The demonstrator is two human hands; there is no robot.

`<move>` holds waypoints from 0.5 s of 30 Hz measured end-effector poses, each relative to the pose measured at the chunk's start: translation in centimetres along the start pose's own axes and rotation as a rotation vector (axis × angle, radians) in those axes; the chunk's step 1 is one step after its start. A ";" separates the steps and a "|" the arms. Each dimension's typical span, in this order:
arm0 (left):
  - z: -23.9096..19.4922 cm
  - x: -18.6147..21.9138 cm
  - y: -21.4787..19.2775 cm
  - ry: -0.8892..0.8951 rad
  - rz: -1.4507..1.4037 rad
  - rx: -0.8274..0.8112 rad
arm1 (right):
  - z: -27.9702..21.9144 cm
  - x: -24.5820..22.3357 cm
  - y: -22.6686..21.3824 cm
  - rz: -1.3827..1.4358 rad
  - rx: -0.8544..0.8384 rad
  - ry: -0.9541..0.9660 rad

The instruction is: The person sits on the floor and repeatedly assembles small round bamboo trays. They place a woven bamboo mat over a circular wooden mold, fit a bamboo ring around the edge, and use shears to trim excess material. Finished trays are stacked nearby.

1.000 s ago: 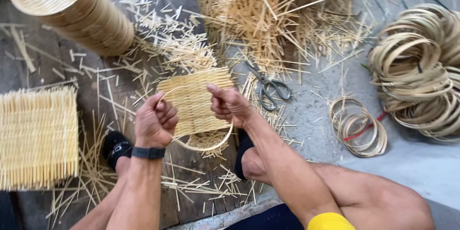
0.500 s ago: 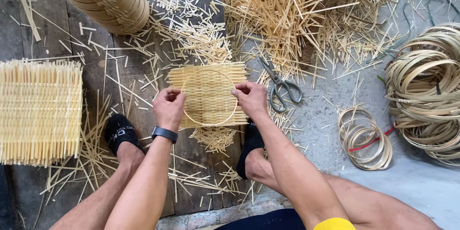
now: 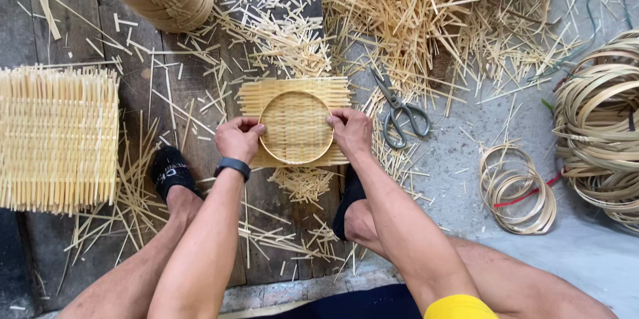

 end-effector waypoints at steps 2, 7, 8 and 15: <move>0.0 -0.9 0.5 -0.030 -0.144 -0.060 | -0.4 0.3 0.2 -0.006 -0.004 -0.004; 1.1 -1.7 0.7 -0.039 -0.151 -0.070 | -0.1 0.9 0.7 -0.002 -0.021 0.061; 1.2 -2.0 0.8 -0.041 -0.163 -0.078 | -0.1 0.7 0.6 -0.016 -0.005 0.023; 2.3 -3.0 1.0 -0.089 -0.116 -0.136 | 0.3 0.4 0.9 -0.047 0.026 -0.028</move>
Point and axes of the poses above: each hand's wrist, its own z-axis towards the middle knuckle, its own y-axis out of the palm, x = y × z, the point moved 9 cm from there along z, towards the middle knuckle, and after that the axes turned 2 degrees about -z, right-handed, at the moved point
